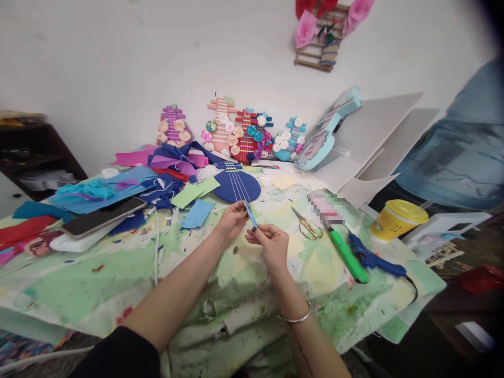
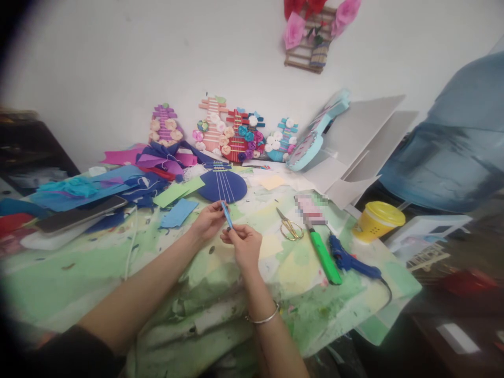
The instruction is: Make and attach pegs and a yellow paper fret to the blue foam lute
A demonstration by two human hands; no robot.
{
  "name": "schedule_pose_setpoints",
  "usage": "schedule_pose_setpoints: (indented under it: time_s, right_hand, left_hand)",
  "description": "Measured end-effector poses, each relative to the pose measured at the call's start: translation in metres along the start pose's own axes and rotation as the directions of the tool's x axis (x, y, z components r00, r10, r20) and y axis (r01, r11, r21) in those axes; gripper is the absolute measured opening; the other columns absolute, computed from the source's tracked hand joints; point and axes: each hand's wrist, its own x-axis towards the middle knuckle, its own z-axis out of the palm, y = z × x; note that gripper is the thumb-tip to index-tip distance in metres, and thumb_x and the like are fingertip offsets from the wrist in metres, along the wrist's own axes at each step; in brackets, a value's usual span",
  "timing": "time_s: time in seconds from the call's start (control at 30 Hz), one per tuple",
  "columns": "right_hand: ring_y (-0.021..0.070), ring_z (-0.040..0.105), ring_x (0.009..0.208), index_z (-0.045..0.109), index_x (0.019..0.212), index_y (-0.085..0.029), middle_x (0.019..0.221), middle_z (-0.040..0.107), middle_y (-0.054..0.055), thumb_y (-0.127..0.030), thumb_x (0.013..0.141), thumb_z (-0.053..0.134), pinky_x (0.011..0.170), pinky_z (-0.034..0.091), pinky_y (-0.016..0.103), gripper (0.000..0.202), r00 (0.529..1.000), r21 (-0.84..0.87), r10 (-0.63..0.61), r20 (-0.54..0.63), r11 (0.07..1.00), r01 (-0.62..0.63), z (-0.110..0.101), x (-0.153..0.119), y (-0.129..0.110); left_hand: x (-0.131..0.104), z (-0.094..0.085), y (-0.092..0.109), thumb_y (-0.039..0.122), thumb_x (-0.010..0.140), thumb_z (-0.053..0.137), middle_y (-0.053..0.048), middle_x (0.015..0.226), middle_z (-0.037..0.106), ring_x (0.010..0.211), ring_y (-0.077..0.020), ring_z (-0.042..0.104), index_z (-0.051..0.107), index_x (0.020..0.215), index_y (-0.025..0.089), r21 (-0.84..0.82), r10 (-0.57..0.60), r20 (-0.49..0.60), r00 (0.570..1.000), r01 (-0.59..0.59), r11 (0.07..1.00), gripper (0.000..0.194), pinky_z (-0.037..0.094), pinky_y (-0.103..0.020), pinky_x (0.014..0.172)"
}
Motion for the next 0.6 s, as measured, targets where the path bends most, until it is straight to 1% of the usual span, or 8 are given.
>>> schedule_pose_setpoints:
  time_s: [0.2,0.4,0.6]
  right_hand:
    - [0.0203,0.067,0.056,0.063,0.076,-0.011,0.063,0.070,0.007,-0.030,0.062,0.072,0.058,0.058,0.032,0.025,0.999,0.013,0.030,0.020,0.999,-0.030,0.0009,-0.0006,-0.0029]
    - [0.0194,0.067,0.056,0.064,0.077,-0.012,0.065,0.070,0.007,-0.030,0.065,0.070,0.059,0.058,0.033,0.023,0.999,-0.010,-0.044,0.001,0.999,0.044,-0.0012,-0.0006,-0.0001]
    - [0.0181,0.066,0.054,0.066,0.075,-0.012,0.063,0.070,0.004,-0.029,0.065,0.068,0.056,0.057,0.030,0.020,0.994,-0.142,-0.105,-0.030,0.985,0.100,-0.0008,-0.0012,0.0018]
  left_hand:
    - [-0.0016,0.0010,0.0019,0.003,0.060,0.066,0.001,0.069,0.058,0.064,-0.0078,0.052,0.059,0.072,0.014,-0.021,0.000,0.032,0.999,0.000,1.000,0.017,0.039,-0.020,0.062]
    - [-0.0044,0.0061,0.0015,0.010,0.063,0.068,-0.001,0.065,0.058,0.060,-0.0077,0.051,0.060,0.071,0.011,0.051,-0.041,0.048,0.998,0.039,0.998,0.011,0.039,-0.020,0.060]
    - [-0.0044,0.0051,0.0013,0.010,0.064,0.067,-0.002,0.064,0.057,0.061,-0.0087,0.052,0.060,0.068,0.010,0.064,-0.054,0.077,0.996,0.049,0.997,0.008,0.039,-0.020,0.059]
